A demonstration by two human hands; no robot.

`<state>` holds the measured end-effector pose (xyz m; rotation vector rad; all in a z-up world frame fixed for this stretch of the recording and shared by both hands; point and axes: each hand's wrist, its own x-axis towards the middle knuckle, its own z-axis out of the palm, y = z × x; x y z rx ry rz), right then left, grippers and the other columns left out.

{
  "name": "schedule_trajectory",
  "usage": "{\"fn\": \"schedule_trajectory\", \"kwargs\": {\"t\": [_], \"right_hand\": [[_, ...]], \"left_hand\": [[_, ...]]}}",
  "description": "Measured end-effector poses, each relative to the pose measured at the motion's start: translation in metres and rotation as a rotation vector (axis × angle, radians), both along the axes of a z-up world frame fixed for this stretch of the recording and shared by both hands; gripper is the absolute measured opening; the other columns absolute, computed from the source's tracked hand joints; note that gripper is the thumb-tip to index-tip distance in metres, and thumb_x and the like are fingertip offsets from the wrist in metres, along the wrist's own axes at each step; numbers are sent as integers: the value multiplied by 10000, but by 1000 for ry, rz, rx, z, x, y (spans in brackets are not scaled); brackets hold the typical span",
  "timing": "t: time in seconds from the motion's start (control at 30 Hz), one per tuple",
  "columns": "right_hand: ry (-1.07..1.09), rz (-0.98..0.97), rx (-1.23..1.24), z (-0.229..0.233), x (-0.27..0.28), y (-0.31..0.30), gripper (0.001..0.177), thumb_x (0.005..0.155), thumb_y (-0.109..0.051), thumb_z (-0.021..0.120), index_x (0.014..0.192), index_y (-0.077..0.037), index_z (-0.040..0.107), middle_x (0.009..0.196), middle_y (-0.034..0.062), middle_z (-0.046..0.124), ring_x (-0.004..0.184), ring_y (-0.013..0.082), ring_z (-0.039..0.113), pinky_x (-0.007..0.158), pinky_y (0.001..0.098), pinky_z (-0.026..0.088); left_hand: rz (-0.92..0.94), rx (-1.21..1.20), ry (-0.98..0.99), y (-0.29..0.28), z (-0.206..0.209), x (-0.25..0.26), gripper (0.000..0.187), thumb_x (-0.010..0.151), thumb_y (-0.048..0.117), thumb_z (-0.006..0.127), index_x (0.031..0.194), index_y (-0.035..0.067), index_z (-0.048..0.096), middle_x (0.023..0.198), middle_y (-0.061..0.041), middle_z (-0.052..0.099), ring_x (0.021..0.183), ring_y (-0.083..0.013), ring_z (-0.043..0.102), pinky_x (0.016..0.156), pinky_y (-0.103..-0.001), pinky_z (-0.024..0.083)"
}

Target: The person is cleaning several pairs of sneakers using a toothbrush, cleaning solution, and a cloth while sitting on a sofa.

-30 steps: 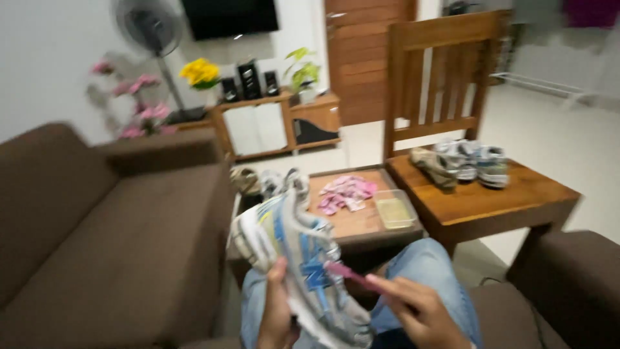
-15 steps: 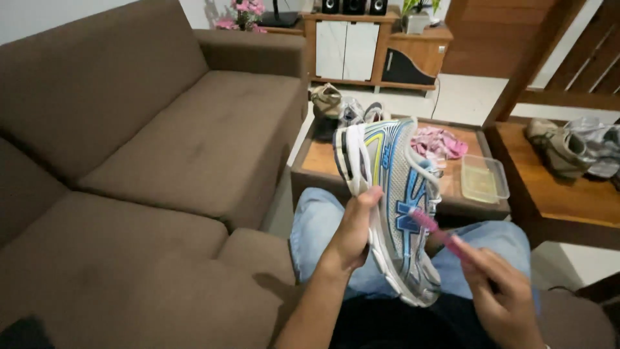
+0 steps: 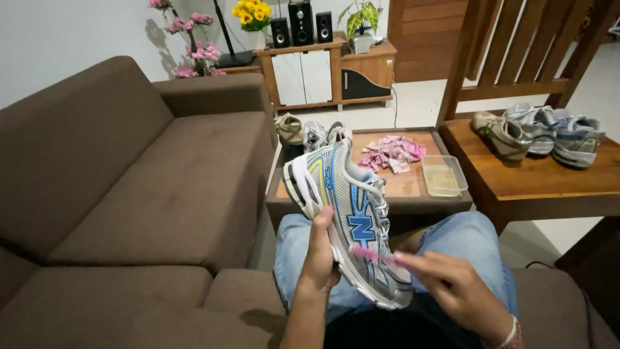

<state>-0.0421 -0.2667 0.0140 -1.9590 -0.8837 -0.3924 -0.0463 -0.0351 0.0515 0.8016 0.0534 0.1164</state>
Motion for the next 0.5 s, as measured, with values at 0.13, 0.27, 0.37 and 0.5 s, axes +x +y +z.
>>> {"fn": "schedule_trajectory", "kwargs": {"t": [0.13,0.27,0.37,0.5], "right_hand": [[-55,-160,5,-17,7,0,517,926,-46,617,1427,-176,595,760,0,668,651,115,586,566,258,500],[36,112,-20,4,3,-6,569,836,86,590,1364,-118,649,1360,53,742,1217,177,734,1078,351,548],[30,82,-80,5,-4,-2,462,922,-90,609,1368,-200,663,894,25,805,734,142,710,662,315,556],[12,51,-37,-9,9,-9,499,907,-22,614,1379,-179,650,885,26,771,671,134,659,607,284,526]], "left_hand": [[-15,50,-130,3,-7,2,534,975,374,451,1333,23,637,1274,-169,715,1161,-309,680,992,-444,558],[-17,45,-133,3,-6,2,591,936,424,476,1396,72,594,1357,-144,680,1246,-293,641,1083,-451,513],[-36,13,-61,4,-7,2,576,930,412,485,1370,61,610,1296,-164,702,1172,-303,671,1027,-445,545],[-46,65,-222,5,-7,-1,566,949,414,526,1363,37,604,1291,-174,698,1168,-318,678,1002,-463,570]]}}
